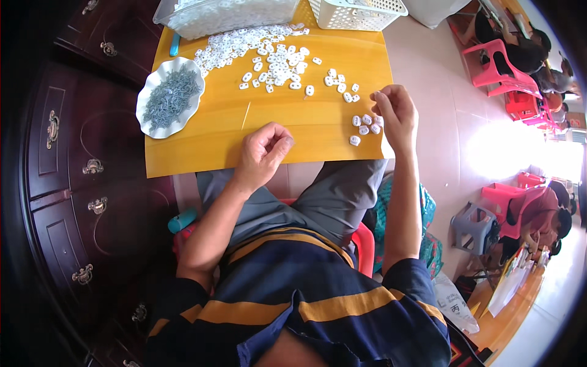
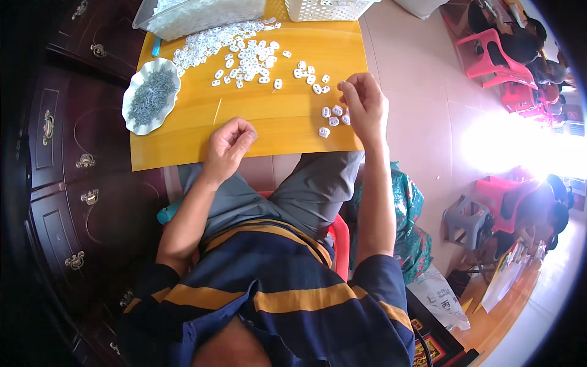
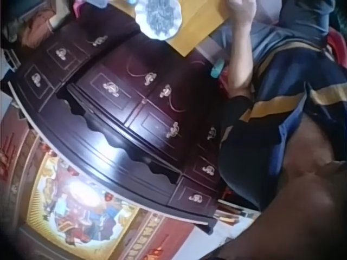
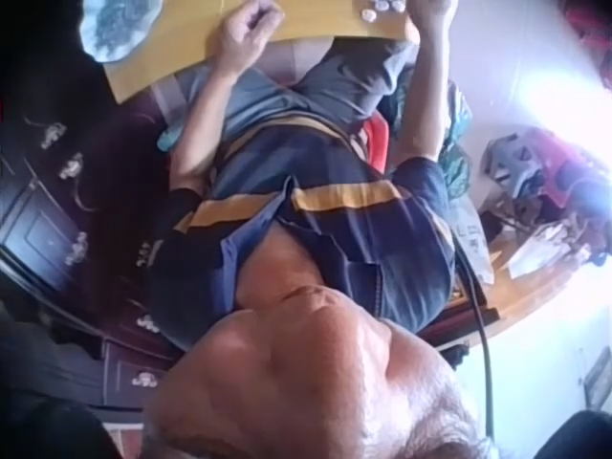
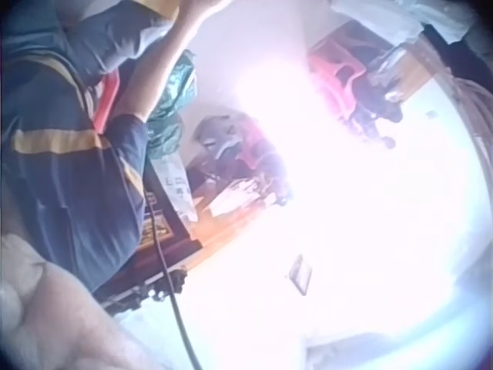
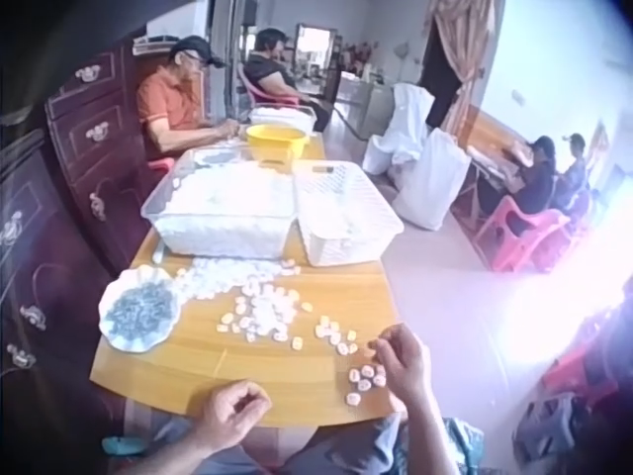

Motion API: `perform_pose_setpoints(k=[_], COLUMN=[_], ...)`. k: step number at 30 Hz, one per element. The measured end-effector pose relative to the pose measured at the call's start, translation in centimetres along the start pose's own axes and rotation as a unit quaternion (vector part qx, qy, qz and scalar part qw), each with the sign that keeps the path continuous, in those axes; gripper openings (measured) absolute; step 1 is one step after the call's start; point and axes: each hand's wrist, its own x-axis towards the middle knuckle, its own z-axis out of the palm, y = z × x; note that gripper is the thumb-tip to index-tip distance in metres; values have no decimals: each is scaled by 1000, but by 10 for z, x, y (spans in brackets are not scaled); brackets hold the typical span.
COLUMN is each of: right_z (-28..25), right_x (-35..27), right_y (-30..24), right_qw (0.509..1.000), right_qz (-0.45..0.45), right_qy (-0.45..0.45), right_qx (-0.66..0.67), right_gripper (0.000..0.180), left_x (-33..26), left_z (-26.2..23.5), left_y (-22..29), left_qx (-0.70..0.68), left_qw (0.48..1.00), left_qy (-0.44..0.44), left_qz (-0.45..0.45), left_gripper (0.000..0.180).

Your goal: Manually assembling small white hardware components by inserting metal pins into plastic housings.

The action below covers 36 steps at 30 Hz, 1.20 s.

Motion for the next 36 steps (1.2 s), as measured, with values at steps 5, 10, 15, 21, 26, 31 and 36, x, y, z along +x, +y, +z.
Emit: perform_pose_setpoints(k=[5,10,15,21,26,31,36], right_z=[28,66,75,70,70,73,71], right_x=[-68,-127,-135,-135,-135,-136,-134], right_y=[-29,-20,-6,-2,-2,-1,-3], right_qw=[990,964,953,946,940,945,926], right_qz=[-2,124,150,164,174,161,177], right_qy=[20,9,-29,-13,-3,0,14], right_qx=[137,234,263,278,293,284,333], right_gripper=[5,11,11,12,12,13,15], left_x=[-6,-2,-4,-3,-2,0,1], left_z=[8,24,34,46,49,49,53], left_y=[15,22,9,11,14,17,21], left_qx=[6,2,-14,-5,19,39,50], left_qw=[1000,999,999,997,997,996,995], left_qy=[-16,-42,-45,-63,-63,-69,-70], left_qz=[8,4,18,-32,-31,-50,-54], left_gripper=[10,11,11,11,12,11,12])
